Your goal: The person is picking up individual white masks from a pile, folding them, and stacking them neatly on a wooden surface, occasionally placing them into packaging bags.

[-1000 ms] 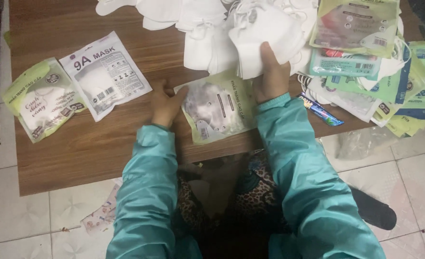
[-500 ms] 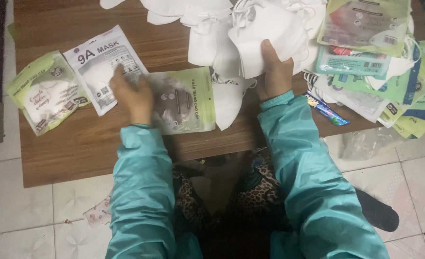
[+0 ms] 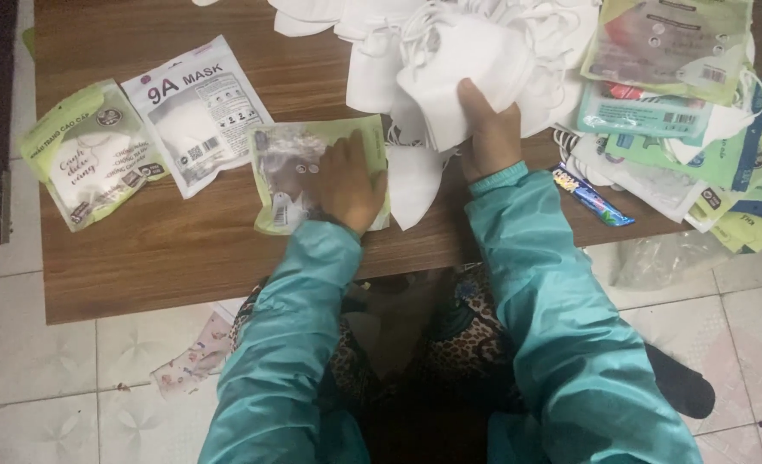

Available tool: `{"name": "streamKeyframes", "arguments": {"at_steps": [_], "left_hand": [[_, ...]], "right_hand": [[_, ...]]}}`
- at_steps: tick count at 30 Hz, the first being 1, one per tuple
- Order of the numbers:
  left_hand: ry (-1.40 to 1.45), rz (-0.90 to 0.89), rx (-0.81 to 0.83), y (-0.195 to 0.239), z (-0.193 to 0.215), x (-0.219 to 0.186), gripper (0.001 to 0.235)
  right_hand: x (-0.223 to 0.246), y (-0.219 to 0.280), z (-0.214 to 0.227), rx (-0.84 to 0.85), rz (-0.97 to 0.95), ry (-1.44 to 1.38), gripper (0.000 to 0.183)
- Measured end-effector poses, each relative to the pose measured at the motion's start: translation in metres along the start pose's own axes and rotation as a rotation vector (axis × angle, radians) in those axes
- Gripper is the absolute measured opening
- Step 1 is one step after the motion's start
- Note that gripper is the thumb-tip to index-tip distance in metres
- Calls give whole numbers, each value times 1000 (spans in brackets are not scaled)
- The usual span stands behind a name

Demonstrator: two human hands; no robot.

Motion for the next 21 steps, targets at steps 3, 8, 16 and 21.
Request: {"name": "streamKeyframes", "arguments": {"at_steps": [3, 8, 16, 21], "left_hand": [[-19, 121, 201, 0, -5, 5, 76], [-43, 201, 322, -3, -38, 27, 65], [78, 279, 330, -1, -35, 45, 51], [294, 274, 33, -7, -1, 61, 41]], "right_hand": [[-14, -2, 3, 19, -35, 82, 62], [-38, 22, -26, 144, -243, 240, 59], [-133, 74, -34, 1043, 774, 1348, 54], [-119, 64, -55, 529, -509, 367, 68]]}}
Point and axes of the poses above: each hand's wrist, its own y-axis away from the middle knuckle, its own z-axis out of the back of the hand, x = y × z, the point moved 10 cm from there along -y, towards the middle knuckle, and after that the axes turned 2 degrees about y, right-handed, at the moved point
